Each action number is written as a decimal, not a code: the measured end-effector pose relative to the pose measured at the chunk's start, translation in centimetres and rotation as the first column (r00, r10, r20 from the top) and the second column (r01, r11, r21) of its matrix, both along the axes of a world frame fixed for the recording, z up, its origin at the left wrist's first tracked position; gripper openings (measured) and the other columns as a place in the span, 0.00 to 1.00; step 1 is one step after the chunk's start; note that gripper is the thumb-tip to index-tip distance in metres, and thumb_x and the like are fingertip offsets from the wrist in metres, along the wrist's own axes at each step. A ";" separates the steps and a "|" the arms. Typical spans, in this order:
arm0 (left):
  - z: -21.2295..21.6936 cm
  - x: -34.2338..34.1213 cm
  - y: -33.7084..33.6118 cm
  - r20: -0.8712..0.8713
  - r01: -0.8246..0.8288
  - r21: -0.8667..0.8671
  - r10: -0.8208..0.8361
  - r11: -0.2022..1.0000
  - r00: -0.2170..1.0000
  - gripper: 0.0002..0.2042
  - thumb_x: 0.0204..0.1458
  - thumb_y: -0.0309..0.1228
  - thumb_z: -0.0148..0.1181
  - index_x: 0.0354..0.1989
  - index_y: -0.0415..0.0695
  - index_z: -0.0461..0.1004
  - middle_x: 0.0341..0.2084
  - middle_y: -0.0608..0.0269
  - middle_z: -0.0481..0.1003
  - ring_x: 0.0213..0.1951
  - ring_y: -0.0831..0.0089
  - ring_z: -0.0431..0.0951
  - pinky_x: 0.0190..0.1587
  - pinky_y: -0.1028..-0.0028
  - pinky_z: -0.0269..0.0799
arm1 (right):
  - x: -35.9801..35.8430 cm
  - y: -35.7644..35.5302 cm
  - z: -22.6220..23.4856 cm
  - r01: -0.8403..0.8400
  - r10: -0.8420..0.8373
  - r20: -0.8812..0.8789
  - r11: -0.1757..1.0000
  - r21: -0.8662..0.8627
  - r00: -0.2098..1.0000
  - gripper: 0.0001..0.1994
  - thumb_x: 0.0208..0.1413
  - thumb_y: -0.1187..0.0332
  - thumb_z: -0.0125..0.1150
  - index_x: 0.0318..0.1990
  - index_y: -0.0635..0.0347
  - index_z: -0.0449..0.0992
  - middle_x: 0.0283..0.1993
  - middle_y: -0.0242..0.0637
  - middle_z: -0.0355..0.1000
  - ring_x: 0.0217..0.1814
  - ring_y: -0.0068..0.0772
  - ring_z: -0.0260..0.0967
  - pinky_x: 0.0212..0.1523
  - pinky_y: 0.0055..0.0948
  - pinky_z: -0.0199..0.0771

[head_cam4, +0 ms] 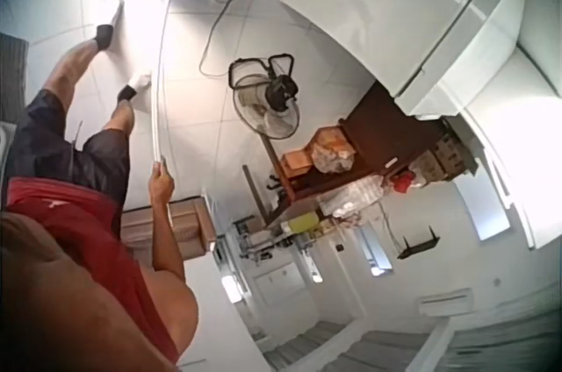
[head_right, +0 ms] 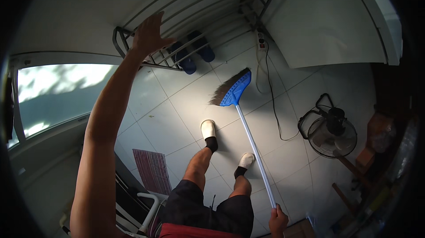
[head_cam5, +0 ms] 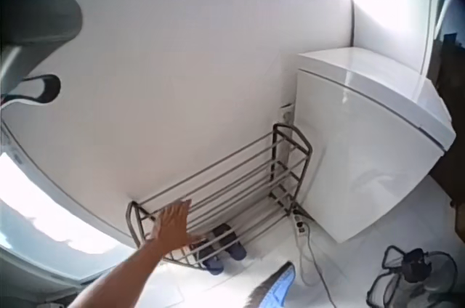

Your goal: The person sweeps the floor with a broom while moving a chair, a water jug, an electric fan, a drying rack, and a mat out of the way.

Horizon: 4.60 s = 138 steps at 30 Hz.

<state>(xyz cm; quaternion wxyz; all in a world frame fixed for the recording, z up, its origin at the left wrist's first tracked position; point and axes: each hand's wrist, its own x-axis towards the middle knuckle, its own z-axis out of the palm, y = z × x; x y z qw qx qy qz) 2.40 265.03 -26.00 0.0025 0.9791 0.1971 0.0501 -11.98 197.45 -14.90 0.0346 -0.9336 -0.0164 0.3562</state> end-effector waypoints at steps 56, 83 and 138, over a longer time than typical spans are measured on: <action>-17.3 -64.9 -102.5 -0.218 -0.395 -0.337 0.479 -0.854 -0.850 0.30 0.40 0.29 0.60 0.53 0.37 0.56 0.42 0.50 0.64 0.41 0.61 0.67 0.43 0.68 0.64 | 2.5 -19.0 -15.2 -0.738 0.736 0.140 0.607 0.296 0.662 0.13 0.52 0.62 0.49 0.37 0.63 0.72 0.19 0.43 0.64 0.21 0.32 0.62 0.25 0.32 0.62; -11.6 -45.3 -55.4 -0.699 -0.868 -0.486 0.552 0.098 0.454 0.14 0.43 0.39 0.51 0.33 0.42 0.73 0.21 0.58 0.75 0.30 0.61 0.76 0.36 0.67 0.69 | 4.3 -25.8 -16.7 -0.364 0.384 -0.084 0.912 0.188 0.919 0.16 0.50 0.54 0.52 0.27 0.59 0.69 0.19 0.48 0.67 0.25 0.56 0.66 0.27 0.46 0.64; -7.5 28.8 -23.2 0.159 0.155 -0.952 -0.007 0.265 0.987 0.09 0.54 0.34 0.48 0.26 0.44 0.62 0.20 0.61 0.67 0.22 0.71 0.67 0.20 0.76 0.61 | -21.6 19.8 -44.2 0.848 -0.898 -0.155 0.315 0.426 0.412 0.16 0.59 0.56 0.38 0.36 0.59 0.64 0.28 0.53 0.69 0.33 0.61 0.66 0.30 0.50 0.65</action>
